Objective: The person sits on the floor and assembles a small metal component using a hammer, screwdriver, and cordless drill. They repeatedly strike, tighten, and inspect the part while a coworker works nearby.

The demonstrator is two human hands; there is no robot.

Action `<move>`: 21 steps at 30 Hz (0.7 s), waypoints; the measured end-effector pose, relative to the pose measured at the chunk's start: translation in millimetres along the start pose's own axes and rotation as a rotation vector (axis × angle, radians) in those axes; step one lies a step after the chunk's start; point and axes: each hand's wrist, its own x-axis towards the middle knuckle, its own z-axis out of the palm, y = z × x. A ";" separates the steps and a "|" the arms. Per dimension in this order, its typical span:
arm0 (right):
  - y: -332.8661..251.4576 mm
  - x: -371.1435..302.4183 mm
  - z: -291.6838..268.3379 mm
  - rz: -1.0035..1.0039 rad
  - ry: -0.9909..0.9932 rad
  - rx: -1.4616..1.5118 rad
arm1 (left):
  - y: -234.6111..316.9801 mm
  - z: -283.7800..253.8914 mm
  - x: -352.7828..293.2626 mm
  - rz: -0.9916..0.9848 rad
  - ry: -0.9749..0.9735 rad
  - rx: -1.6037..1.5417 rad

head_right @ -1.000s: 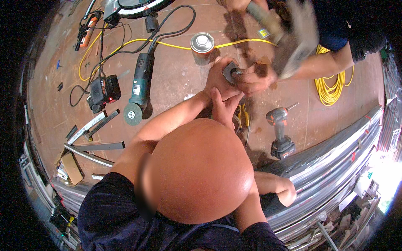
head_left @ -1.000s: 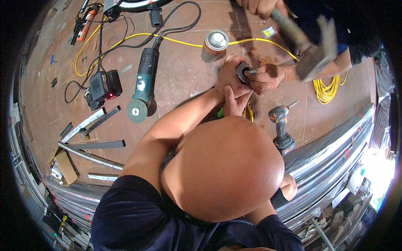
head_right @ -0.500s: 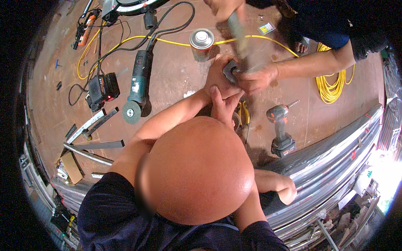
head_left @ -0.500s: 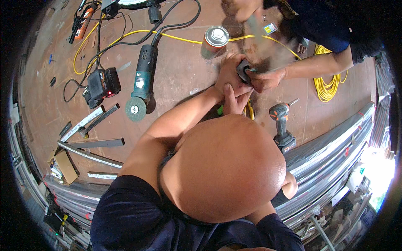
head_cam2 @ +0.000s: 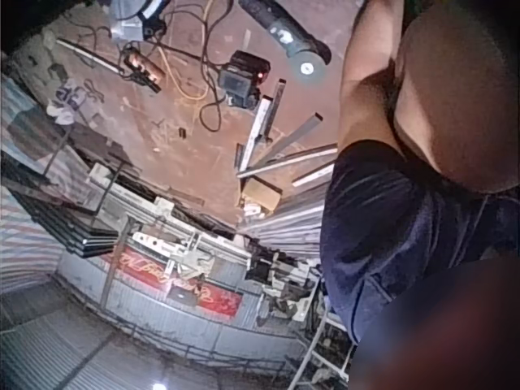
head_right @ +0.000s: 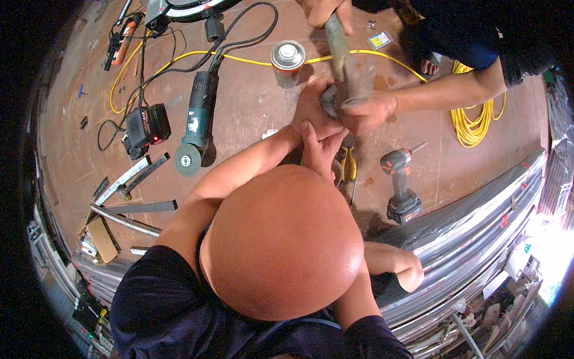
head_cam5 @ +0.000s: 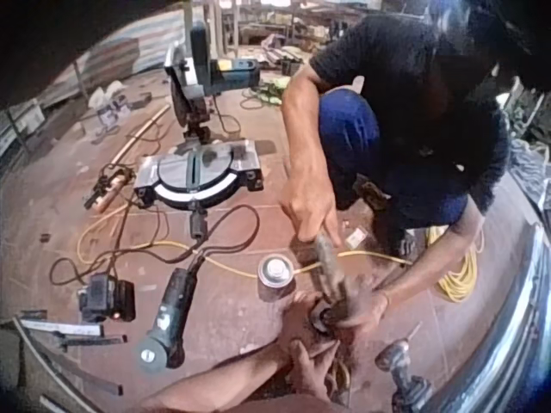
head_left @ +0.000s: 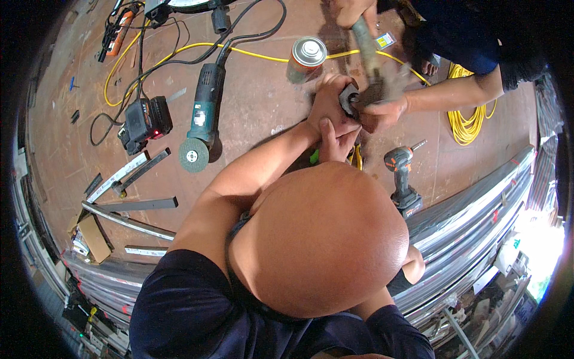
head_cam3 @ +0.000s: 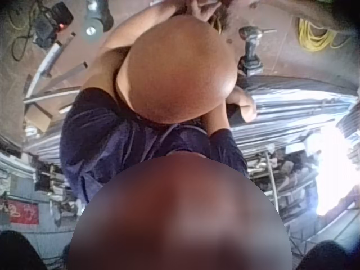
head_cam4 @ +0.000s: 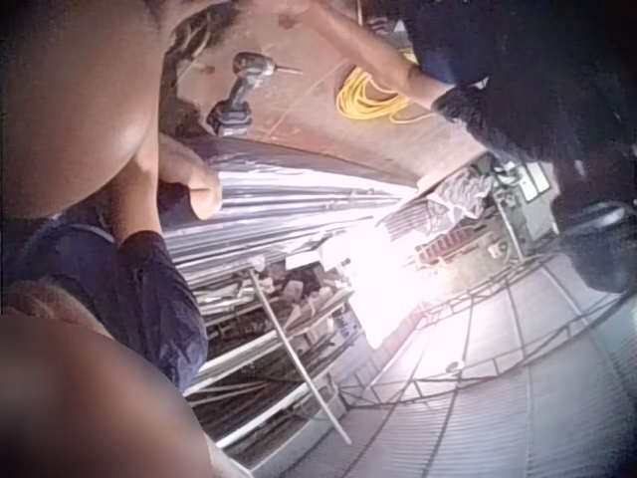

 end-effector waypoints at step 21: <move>7.8 -0.5 -23.4 -0.213 -0.052 -0.245 | 42.3 -46.5 16.1 -0.139 -0.105 -0.419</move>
